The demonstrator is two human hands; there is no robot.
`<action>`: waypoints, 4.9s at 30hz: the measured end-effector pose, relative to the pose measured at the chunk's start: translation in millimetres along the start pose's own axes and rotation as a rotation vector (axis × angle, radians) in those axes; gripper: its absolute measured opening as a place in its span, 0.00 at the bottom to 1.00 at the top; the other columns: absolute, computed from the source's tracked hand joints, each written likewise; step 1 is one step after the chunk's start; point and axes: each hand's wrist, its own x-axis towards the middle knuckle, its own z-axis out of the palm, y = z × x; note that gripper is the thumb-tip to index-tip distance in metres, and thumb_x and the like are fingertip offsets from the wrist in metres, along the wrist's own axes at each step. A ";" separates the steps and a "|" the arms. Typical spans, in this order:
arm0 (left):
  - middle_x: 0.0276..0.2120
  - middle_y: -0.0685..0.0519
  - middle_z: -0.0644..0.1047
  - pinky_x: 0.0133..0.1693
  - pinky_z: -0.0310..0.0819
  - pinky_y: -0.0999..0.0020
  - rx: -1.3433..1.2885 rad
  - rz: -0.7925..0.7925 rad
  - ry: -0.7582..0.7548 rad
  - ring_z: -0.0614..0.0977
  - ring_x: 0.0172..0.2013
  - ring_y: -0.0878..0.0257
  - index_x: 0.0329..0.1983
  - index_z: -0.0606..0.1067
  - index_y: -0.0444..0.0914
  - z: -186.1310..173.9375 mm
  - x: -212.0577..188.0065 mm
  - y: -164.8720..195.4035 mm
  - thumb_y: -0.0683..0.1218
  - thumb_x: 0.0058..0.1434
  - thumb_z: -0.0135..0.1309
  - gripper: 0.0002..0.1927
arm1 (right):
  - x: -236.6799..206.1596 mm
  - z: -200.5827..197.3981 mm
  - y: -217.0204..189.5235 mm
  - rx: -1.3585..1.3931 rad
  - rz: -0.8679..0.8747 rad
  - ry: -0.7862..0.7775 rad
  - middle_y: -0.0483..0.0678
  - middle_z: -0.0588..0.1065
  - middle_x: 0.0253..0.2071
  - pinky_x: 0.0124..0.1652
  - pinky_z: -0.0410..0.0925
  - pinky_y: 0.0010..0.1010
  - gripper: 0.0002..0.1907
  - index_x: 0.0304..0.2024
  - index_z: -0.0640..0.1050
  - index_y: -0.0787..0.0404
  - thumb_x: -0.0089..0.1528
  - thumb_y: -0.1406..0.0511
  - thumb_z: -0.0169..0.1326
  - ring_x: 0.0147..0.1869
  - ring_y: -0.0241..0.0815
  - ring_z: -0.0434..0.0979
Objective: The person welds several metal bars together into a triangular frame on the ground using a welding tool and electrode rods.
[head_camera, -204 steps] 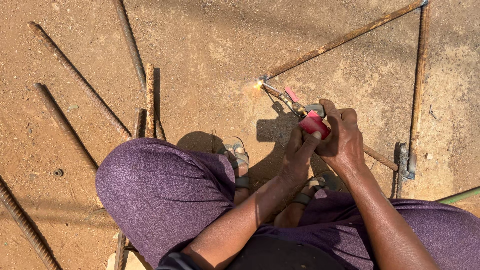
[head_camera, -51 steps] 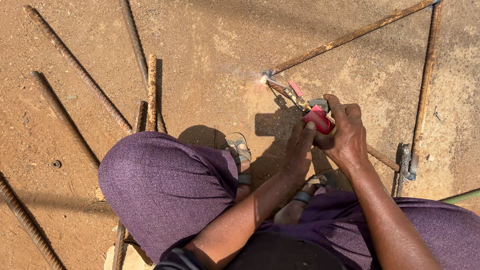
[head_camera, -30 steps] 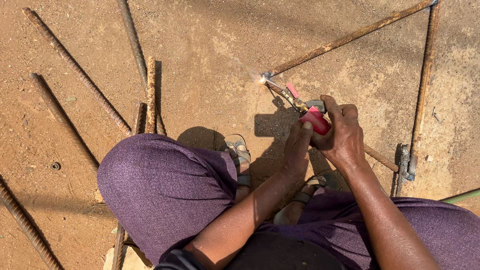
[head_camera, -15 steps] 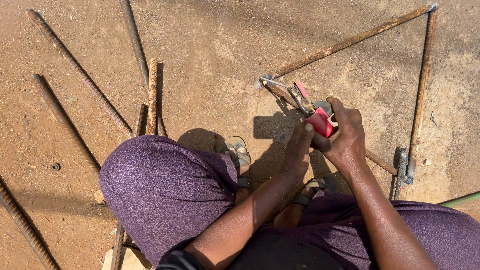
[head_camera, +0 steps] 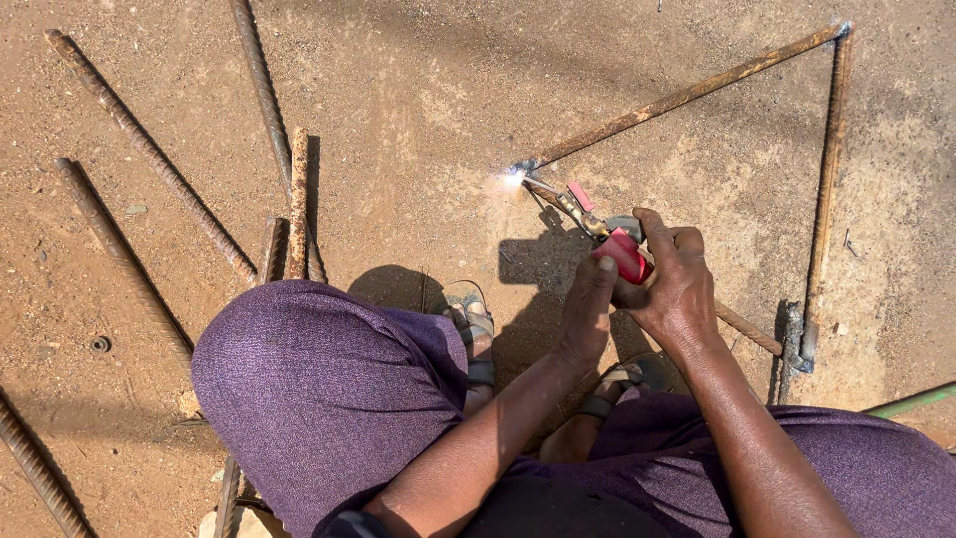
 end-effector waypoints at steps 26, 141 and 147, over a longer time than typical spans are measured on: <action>0.54 0.45 0.74 0.60 0.69 0.59 -0.054 0.003 -0.012 0.76 0.56 0.59 0.67 0.65 0.35 -2.3 -2.4 2.4 0.64 0.76 0.34 0.32 | 0.9 -3.1 -6.7 -0.054 0.033 -0.030 0.60 0.68 0.48 0.39 0.75 0.47 0.48 0.70 0.68 0.58 0.49 0.61 0.73 0.43 0.58 0.80; 0.58 0.41 0.71 0.59 0.76 0.54 -0.041 -0.080 0.064 0.78 0.57 0.50 0.73 0.58 0.33 -13.9 11.4 -12.4 0.67 0.73 0.36 0.39 | 12.7 21.3 12.9 0.053 -0.049 0.125 0.60 0.69 0.46 0.42 0.73 0.48 0.47 0.69 0.70 0.60 0.52 0.51 0.72 0.45 0.57 0.77; 0.57 0.39 0.71 0.59 0.76 0.54 -0.033 -0.082 0.044 0.78 0.57 0.50 0.74 0.55 0.33 -13.4 8.6 -11.2 0.67 0.73 0.35 0.39 | 12.6 20.7 13.0 0.004 0.018 0.052 0.61 0.69 0.46 0.40 0.73 0.50 0.46 0.69 0.70 0.58 0.53 0.52 0.72 0.44 0.59 0.77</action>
